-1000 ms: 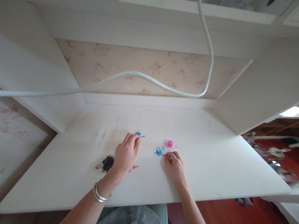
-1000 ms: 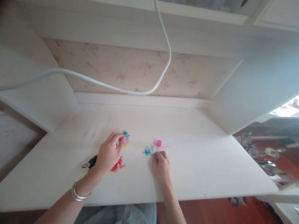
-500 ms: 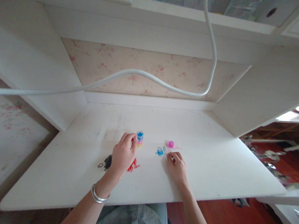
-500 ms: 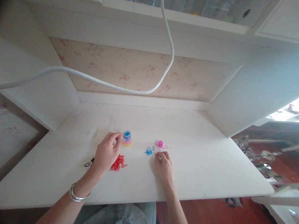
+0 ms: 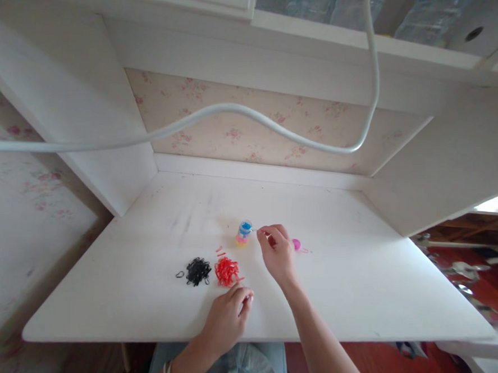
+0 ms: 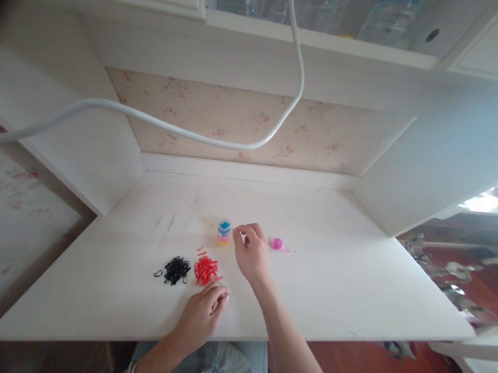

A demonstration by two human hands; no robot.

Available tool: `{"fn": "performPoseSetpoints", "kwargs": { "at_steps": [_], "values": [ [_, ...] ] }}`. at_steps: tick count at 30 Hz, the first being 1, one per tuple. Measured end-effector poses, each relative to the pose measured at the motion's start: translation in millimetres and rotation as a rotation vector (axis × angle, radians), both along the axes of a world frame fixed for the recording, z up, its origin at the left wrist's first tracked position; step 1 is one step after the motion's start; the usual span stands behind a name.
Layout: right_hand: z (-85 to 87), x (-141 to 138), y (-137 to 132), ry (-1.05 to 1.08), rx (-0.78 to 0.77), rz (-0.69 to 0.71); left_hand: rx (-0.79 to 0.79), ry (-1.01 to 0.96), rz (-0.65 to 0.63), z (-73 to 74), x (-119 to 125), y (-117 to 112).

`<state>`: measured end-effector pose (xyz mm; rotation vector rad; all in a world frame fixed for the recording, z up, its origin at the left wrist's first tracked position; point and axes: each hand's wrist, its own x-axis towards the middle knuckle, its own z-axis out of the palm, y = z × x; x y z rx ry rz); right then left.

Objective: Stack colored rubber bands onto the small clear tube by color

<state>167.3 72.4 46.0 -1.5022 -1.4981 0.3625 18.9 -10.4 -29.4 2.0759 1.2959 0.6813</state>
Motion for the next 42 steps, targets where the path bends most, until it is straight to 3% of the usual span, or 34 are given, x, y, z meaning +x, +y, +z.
{"fn": "performPoseSetpoints", "kwargs": {
  "at_steps": [6, 13, 16, 19, 23, 26, 33, 42],
  "values": [
    [7.2, -15.0, 26.3, -0.140, 0.021, 0.029, -0.005, -0.017, 0.014, 4.3, -3.5, 1.4],
    [7.5, -6.7, 21.2, -0.138, 0.010, -0.045, -0.007, 0.001, -0.016, 3.8, -5.8, 1.2],
    [-4.2, 15.2, 13.3, -0.111, -0.041, -0.141, -0.001, 0.018, -0.011, 2.2, -4.3, 2.1],
    [-30.3, 46.4, 1.2, -0.157, -0.142, -0.213, 0.003, 0.051, -0.002, 1.2, -0.2, 4.1],
    [-72.1, 84.1, -20.5, -0.277, -0.305, -0.225, -0.025, 0.117, -0.006, 5.8, 9.8, 11.2],
    [-90.0, 97.4, -31.8, -0.331, -0.368, -0.208, -0.024, 0.177, -0.011, 15.5, 21.1, 18.8],
    [-89.3, 87.0, -33.0, -0.499, -0.387, -0.221, -0.004, 0.352, -0.029, 36.2, 52.6, 41.4],
    [-92.6, 86.8, -36.1, -0.457, -0.305, -0.244, 0.056, 0.473, -0.014, 25.3, 83.0, 73.3]
  ]
}}
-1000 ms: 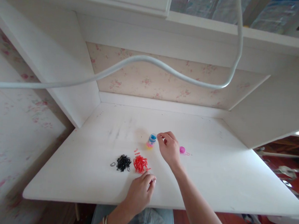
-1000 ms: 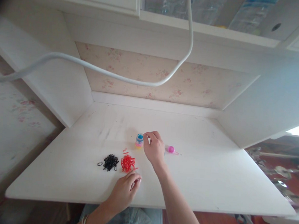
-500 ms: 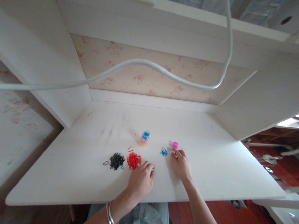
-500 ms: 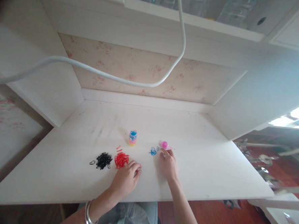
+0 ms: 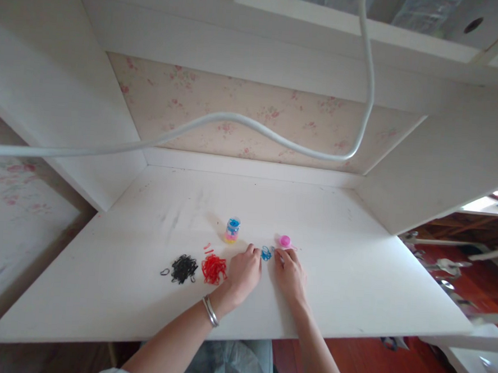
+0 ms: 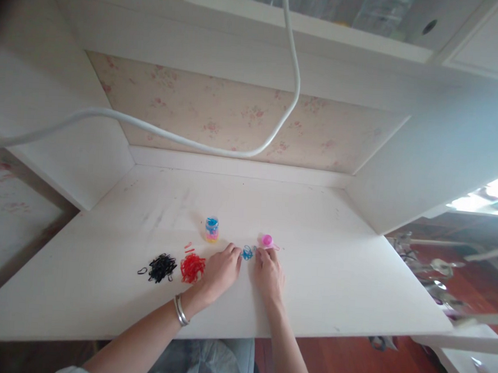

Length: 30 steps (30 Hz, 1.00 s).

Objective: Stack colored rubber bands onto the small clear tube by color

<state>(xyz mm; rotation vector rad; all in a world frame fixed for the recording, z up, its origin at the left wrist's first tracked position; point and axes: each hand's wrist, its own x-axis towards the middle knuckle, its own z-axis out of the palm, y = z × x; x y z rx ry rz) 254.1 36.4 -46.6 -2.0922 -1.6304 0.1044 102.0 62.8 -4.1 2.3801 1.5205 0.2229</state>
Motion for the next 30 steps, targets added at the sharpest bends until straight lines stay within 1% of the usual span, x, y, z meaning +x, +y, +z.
{"fn": "performPoseSetpoints", "kwargs": {
  "at_steps": [4, 7, 12, 16, 21, 24, 27, 30],
  "values": [
    [-1.2, 2.9, 1.1, 0.087, 0.063, -0.015, 0.019, 0.003, -0.023, -3.8, 3.6, 2.8],
    [-2.7, 4.9, 1.7, 0.134, 0.077, -0.014, 0.032, -0.012, -0.007, -5.6, 1.4, 2.2],
    [-5.3, 6.8, 2.2, 0.177, 0.085, -0.013, 0.052, -0.075, 0.049, -0.5, -11.0, 1.9],
    [-5.6, 6.5, 2.7, 0.200, 0.078, -0.022, 0.078, -0.158, 0.086, 8.4, -23.9, 6.3],
    [-5.8, 5.6, 1.9, 0.202, 0.064, -0.026, 0.147, -0.246, 0.110, 19.9, -34.9, 9.7],
    [-7.0, 4.9, 0.1, 0.204, 0.069, -0.018, 0.190, -0.331, 0.088, 32.5, -41.0, 5.4],
    [-8.9, 4.5, -1.5, 0.197, 0.068, -0.017, 0.246, -0.432, 0.064, 49.5, -49.6, 2.7],
    [-9.7, 4.8, -2.1, 0.182, 0.064, -0.015, 0.338, -0.505, 0.125, 62.7, -59.8, 10.0]
  ]
}}
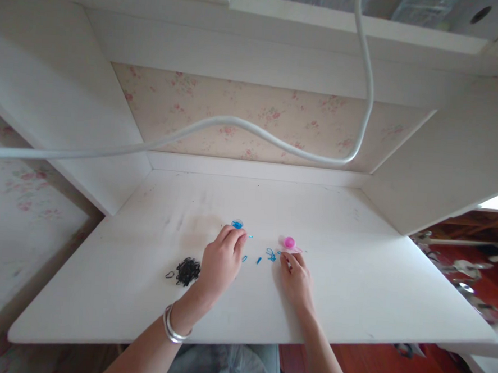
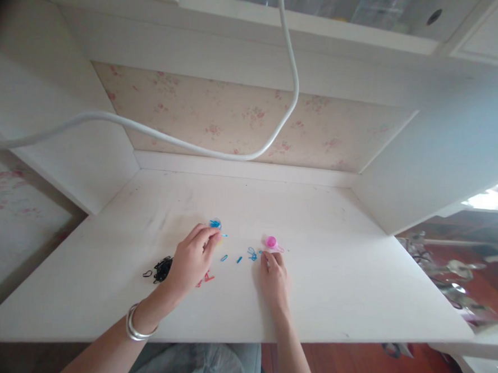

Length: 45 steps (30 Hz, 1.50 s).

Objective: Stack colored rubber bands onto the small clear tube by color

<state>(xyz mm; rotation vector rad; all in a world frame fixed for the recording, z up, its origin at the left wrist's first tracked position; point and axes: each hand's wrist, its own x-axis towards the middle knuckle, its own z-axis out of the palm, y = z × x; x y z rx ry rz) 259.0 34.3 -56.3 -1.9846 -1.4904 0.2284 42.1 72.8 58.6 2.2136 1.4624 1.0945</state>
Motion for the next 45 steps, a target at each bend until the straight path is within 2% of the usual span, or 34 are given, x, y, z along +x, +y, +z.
{"fn": "performPoseSetpoints", "kwargs": {
  "at_steps": [3, 7, 11, 15, 17, 19, 22, 26, 29, 32, 36, 39, 45],
  "values": [
    [1.1, 0.3, -0.5, -0.011, -0.005, 0.000, 0.046, -0.002, 0.092, 3.3, -7.8, 14.4],
    [3.5, -0.7, -1.0, -0.004, -0.004, 0.000, 0.039, 0.070, 0.140, -3.4, -10.9, 26.2],
    [3.2, -1.0, -0.4, 0.019, 0.031, -0.002, 0.036, 0.073, 0.131, -8.4, -11.6, 24.3],
    [3.0, -1.9, -0.3, 0.102, 0.101, 0.000, 0.037, 0.025, 0.124, -5.5, -18.3, 18.4],
    [8.4, -7.1, -0.2, 0.174, 0.141, 0.010, 0.030, 0.002, 0.123, -4.0, -23.4, 13.7],
    [20.9, -18.1, 1.0, 0.239, 0.192, 0.034, 0.005, -0.021, 0.102, -5.2, -27.6, 5.7],
    [52.5, -43.7, 7.4, 0.271, 0.279, 0.110, -0.082, -0.041, 0.020, -15.4, -29.6, -13.7],
    [95.6, -78.2, 25.7, 0.204, 0.347, 0.232, -0.223, -0.013, -0.093, -43.0, -27.5, -45.9],
    [110.9, -94.1, 42.3, 0.118, 0.328, 0.295, -0.323, 0.005, -0.133, -63.8, -29.3, -65.1],
    [113.0, -101.1, 56.0, 0.018, 0.275, 0.320, -0.397, 0.022, -0.144, -75.5, -35.3, -75.6],
    [110.3, -103.2, 64.4, 0.013, 0.229, 0.356, -0.432, 0.008, -0.177, -77.9, -43.8, -77.9],
    [109.9, -102.3, 63.2, 0.067, 0.252, 0.375, -0.438, 0.014, -0.216, -77.0, -46.6, -75.7],
    [109.2, -98.9, 51.9, 0.044, 0.235, 0.283, -0.419, 0.036, -0.253, -78.2, -46.8, -76.3]
  ]
}}
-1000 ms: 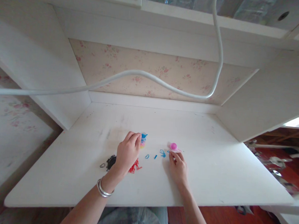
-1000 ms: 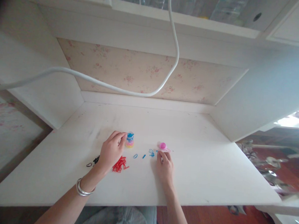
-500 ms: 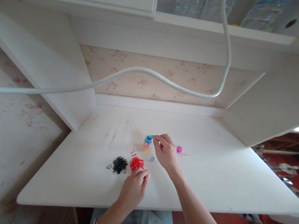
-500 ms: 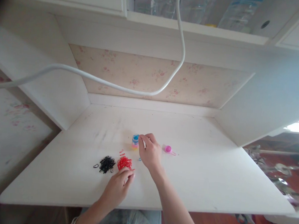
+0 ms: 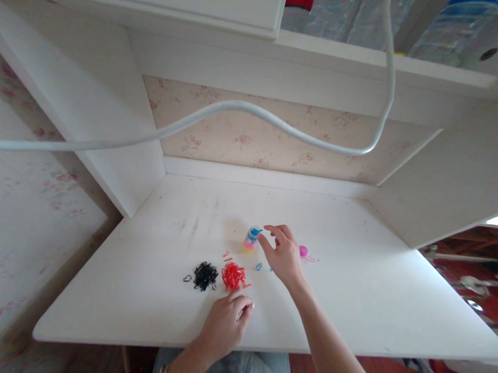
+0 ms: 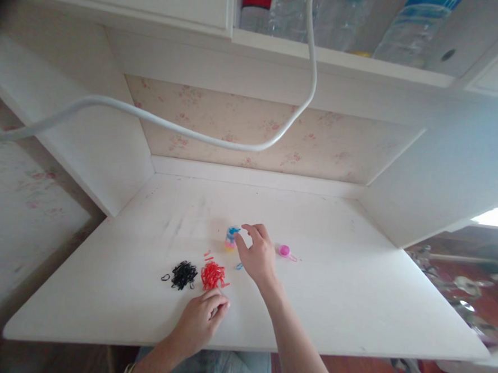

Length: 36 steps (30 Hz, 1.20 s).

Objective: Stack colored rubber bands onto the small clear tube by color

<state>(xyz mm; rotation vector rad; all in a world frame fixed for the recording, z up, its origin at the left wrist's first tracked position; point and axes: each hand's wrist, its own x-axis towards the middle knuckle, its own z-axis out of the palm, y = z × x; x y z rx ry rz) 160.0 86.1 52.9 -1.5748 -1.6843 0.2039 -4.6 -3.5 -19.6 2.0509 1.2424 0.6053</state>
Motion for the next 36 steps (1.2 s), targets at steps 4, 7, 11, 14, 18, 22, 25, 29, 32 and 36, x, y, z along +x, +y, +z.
{"fn": "performPoseSetpoints", "kwargs": {
  "at_steps": [4, 7, 11, 14, 18, 22, 25, 29, 32, 36],
  "values": [
    [-1.9, -2.1, -7.0, -0.117, -0.041, 0.012, 0.016, 0.012, -0.013, -0.5, -0.8, -3.1],
    [-0.1, -5.1, -10.4, -0.250, -0.021, -0.009, 0.024, 0.018, -0.017, -0.1, -1.8, -4.4],
    [5.3, -6.9, -11.6, -0.452, -0.006, -0.010, 0.027, 0.020, -0.013, 1.0, -2.7, -4.7],
    [9.4, -6.9, -9.8, -0.555, -0.011, 0.016, 0.033, 0.020, -0.014, 1.8, -3.0, -4.7],
    [14.0, -6.6, -5.1, -0.623, -0.035, 0.073, 0.044, 0.022, -0.020, 2.5, -2.9, -5.0],
    [14.4, -4.2, -1.2, -0.594, -0.063, 0.069, 0.061, 0.056, -0.026, 1.7, -2.1, -5.8],
    [11.0, -0.4, -0.6, -0.529, -0.065, 0.053, 0.080, 0.093, -0.038, 0.4, -0.5, -6.7],
    [8.0, 4.9, -2.3, -0.445, -0.061, 0.077, 0.077, 0.140, -0.029, 1.0, 3.6, -6.5],
    [9.6, 7.7, -4.1, -0.395, -0.049, 0.101, 0.079, 0.189, -0.008, 5.4, 8.4, -2.9],
    [8.2, 15.5, -7.2, -0.273, -0.027, 0.063, 0.093, 0.324, 0.022, 15.2, 18.3, 7.7]
  ]
}}
